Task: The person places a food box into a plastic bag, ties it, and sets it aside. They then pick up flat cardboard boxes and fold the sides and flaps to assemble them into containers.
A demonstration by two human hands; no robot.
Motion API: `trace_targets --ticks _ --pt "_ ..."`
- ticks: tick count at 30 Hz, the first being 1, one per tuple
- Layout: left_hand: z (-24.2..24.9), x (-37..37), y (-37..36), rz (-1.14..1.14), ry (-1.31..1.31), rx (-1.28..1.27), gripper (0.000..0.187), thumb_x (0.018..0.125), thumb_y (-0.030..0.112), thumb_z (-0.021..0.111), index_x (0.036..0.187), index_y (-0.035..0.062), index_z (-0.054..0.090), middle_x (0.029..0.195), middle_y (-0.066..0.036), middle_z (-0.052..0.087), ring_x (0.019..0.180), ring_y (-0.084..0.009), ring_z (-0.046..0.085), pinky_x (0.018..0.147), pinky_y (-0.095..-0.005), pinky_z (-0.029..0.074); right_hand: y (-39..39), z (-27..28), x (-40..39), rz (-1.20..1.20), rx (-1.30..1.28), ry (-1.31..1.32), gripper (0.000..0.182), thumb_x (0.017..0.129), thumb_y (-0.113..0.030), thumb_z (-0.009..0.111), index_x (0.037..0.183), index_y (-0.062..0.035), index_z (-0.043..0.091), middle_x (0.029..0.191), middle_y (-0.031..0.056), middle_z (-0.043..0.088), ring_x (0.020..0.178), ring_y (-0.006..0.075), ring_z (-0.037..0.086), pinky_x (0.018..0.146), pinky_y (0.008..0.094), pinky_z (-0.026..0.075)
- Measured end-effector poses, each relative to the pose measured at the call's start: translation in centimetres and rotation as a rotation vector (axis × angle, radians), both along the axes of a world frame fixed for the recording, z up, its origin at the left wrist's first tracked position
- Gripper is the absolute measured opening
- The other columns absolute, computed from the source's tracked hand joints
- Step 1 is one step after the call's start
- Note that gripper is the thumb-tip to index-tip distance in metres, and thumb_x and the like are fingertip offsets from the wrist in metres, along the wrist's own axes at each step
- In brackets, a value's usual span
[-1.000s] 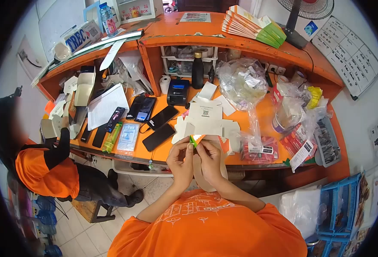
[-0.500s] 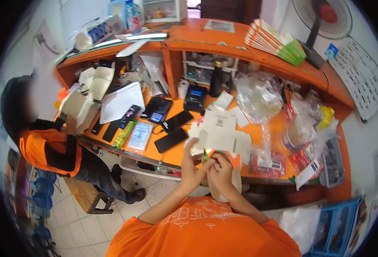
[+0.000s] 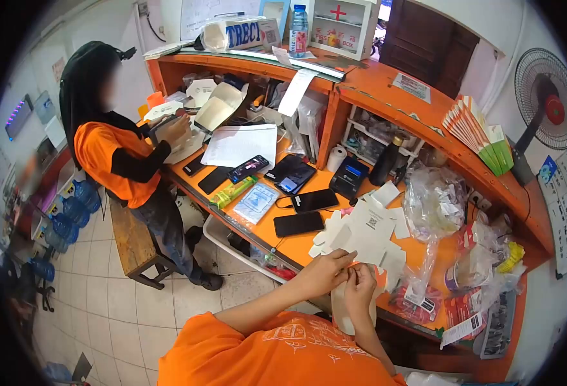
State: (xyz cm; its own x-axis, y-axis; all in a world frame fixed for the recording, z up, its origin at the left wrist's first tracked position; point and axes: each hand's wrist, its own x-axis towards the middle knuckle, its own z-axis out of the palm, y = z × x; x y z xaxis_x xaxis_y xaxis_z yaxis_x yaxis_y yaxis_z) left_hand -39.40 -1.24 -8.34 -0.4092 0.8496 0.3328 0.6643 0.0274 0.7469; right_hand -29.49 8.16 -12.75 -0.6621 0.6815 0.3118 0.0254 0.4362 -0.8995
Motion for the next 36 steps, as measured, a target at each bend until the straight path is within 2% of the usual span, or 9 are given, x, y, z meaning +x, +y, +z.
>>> trace_targets --ticks 3,5,7,9,15,21,25,34,36 --pt "-1.5 -0.1 0.2 0.077 0.075 -0.157 0.042 0.073 0.0 0.051 0.115 -0.001 0.051 0.104 -0.018 0.055 0.083 -0.0337 0.059 0.072 -0.037 0.048 0.2 -0.3 0.3 0.335 -0.532 0.107 0.02 0.08 0.0 0.049 0.098 0.0079 0.05 0.087 0.0161 0.057 0.077 0.0233 0.059 0.068 0.0292 0.05" --pt "-2.0 -0.5 0.1 0.133 0.078 -0.142 0.042 0.073 -0.002 0.049 0.114 -0.0021 0.051 0.101 -0.019 0.055 0.082 -0.0338 0.058 0.071 -0.0376 0.048 -1.2 3.4 1.9 0.451 -0.099 -0.128 0.037 0.079 -0.001 0.05 0.114 0.0081 0.043 0.096 0.0182 0.055 0.086 0.0252 0.058 0.08 0.0291 0.048" --pt "-2.2 -1.1 -0.1 0.185 0.082 -0.132 0.041 0.072 -0.003 0.047 0.114 -0.0032 0.051 0.098 -0.02 0.055 0.081 -0.034 0.058 0.07 -0.0381 0.047 -1.6 6.3 2.9 0.418 -0.192 -0.261 0.046 0.077 -0.004 0.055 0.119 0.0062 0.039 0.097 0.0194 0.053 0.091 0.0285 0.055 0.084 0.0342 0.044" --pt "-1.6 -2.2 -0.1 0.335 0.017 0.039 0.041 0.075 -0.001 0.046 0.116 -0.0032 0.048 0.095 -0.022 0.053 0.079 -0.0378 0.056 0.071 -0.0399 0.047 -1.8 8.3 2.7 -0.242 0.673 -0.221 0.047 0.075 -0.007 0.059 0.116 0.0064 0.042 0.093 0.0197 0.052 0.092 0.0315 0.052 0.082 0.0392 0.042" --pt "-1.3 -3.0 1.4 0.288 -0.057 0.171 0.041 0.074 -0.006 0.046 0.114 -0.0039 0.051 0.085 -0.02 0.053 0.076 -0.0323 0.053 0.069 -0.0354 0.044 1.8 3.5 1.1 -0.058 0.369 -0.127 0.022 0.084 -0.005 0.041 0.101 0.006 0.051 0.089 0.02 0.051 0.083 0.0367 0.051 0.071 0.0389 0.041" --pt "-0.4 -1.3 3.4 0.53 0.518 0.323 0.041 0.078 0.006 0.052 0.119 0.0014 0.046 0.097 -0.02 0.052 0.094 -0.033 0.049 0.075 -0.0369 0.042 3.2 0.8 0.7 -0.205 0.331 -0.045 0.021 0.087 -0.007 0.04 0.094 0.0084 0.052 0.085 0.0198 0.053 0.077 0.0349 0.052 0.068 0.0394 0.039" --pt "-2.2 0.8 4.1 0.16 -0.457 0.185 0.028 0.081 0.015 0.059 0.103 -0.0003 0.051 0.085 -0.012 0.059 0.071 -0.0171 0.056 0.06 -0.0278 0.044 3.3 0.2 0.7 -0.227 0.403 -0.022 0.016 0.084 -0.005 0.048 0.089 0.0074 0.057 0.081 0.0178 0.055 0.075 0.0317 0.053 0.065 0.0371 0.041" --pt "-4.7 2.0 5.3 0.243 -0.719 0.422 0.018 0.078 0.006 0.063 0.094 -0.0028 0.06 0.071 -0.003 0.062 0.067 -0.0064 0.057 0.06 -0.0201 0.046 2.2 -1.8 1.5 -0.268 0.176 0.17 0.012 0.085 -0.005 0.052 0.09 0.0053 0.056 0.077 0.0088 0.057 0.072 0.014 0.055 0.06 0.0252 0.045" --pt "-5.3 2.1 5.6 0.259 -0.819 0.487 0.018 0.079 0.005 0.063 0.094 -0.0039 0.059 0.074 -0.004 0.062 0.07 -0.0076 0.059 0.062 -0.0205 0.047 2.5 -2.2 1.5 -0.213 -0.315 0.238 0.012 0.086 -0.007 0.051 0.09 0.0032 0.056 0.079 0.0066 0.057 0.073 0.0118 0.055 0.061 0.025 0.045"
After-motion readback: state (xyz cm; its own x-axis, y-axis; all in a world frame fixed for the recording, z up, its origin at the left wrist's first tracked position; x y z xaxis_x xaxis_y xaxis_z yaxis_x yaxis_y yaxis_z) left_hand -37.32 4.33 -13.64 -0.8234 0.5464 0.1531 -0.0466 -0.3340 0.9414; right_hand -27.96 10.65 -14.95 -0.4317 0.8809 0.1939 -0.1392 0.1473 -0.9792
